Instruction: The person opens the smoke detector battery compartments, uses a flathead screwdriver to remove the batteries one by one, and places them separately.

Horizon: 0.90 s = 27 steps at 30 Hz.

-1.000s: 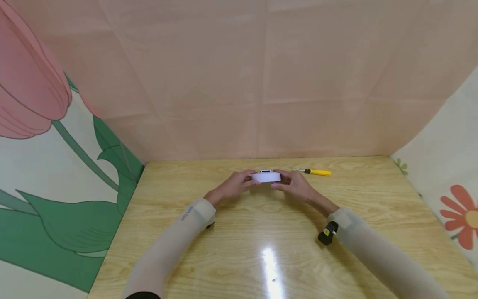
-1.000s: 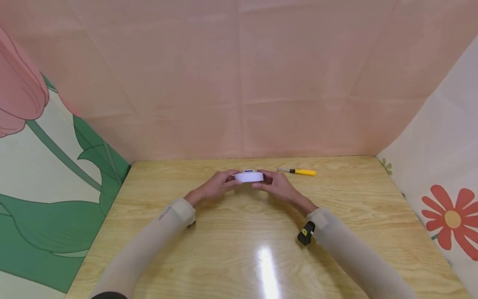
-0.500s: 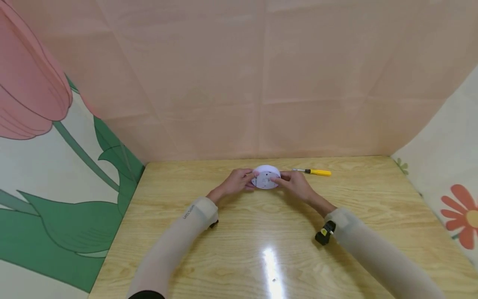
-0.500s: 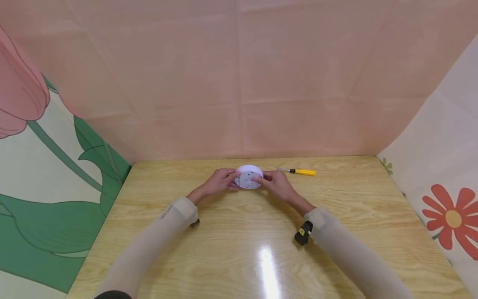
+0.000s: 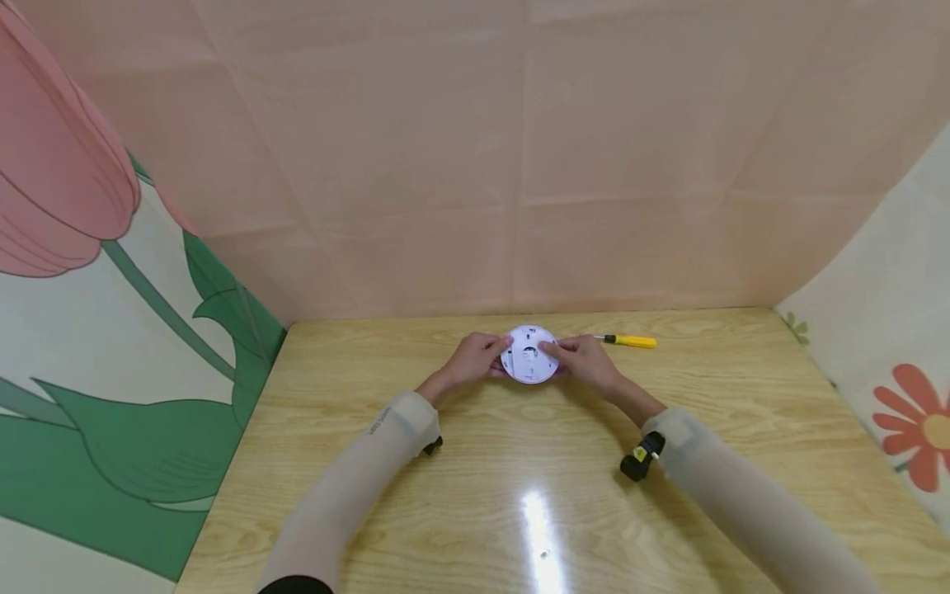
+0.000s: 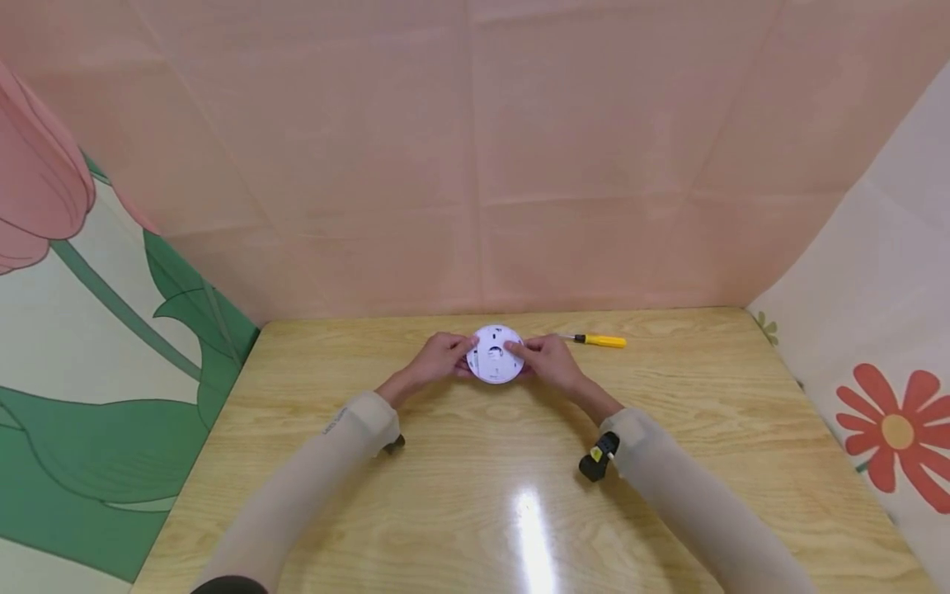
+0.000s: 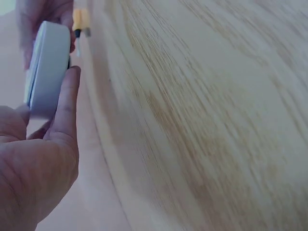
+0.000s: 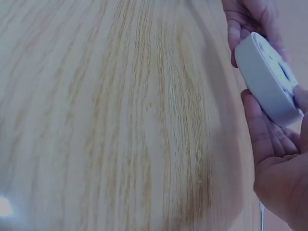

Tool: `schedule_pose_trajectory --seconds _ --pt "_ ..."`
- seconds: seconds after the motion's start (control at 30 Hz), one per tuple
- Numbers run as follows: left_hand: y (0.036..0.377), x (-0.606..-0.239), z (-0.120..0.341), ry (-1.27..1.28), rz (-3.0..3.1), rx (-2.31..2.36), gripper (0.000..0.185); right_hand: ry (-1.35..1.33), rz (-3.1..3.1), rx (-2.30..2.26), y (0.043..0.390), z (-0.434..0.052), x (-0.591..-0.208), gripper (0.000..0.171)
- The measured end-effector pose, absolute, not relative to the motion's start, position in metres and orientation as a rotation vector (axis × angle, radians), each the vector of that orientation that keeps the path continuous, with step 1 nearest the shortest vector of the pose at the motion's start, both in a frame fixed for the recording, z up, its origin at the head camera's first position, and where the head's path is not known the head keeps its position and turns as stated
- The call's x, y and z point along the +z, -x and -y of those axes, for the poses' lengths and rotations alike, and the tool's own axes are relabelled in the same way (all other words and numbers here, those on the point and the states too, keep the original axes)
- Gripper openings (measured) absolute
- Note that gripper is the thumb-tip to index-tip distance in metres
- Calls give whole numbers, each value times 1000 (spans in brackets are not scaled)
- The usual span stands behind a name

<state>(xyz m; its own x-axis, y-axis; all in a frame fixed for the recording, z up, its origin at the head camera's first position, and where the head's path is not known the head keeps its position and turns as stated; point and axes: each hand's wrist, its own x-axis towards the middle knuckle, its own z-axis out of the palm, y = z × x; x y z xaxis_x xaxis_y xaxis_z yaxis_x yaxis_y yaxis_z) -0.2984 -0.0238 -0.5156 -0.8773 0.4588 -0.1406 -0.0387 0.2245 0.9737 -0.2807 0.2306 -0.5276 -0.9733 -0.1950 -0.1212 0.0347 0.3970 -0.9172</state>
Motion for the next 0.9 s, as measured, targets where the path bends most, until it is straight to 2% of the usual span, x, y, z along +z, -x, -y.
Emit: schedule_pose_trajectory --seconds 0.3,0.7,0.9 --pt "302 -517 27 -179 -1922 1682 44 22 -2127 -1774 278 -225 -534 58" --pt "304 -522 30 -81 -1820 1687 47 -30 -2037 -1801 279 -218 -539 46" --pt "304 -526 28 -74 -1830 1703 44 -17 -2055 -1793 278 -220 -543 58"
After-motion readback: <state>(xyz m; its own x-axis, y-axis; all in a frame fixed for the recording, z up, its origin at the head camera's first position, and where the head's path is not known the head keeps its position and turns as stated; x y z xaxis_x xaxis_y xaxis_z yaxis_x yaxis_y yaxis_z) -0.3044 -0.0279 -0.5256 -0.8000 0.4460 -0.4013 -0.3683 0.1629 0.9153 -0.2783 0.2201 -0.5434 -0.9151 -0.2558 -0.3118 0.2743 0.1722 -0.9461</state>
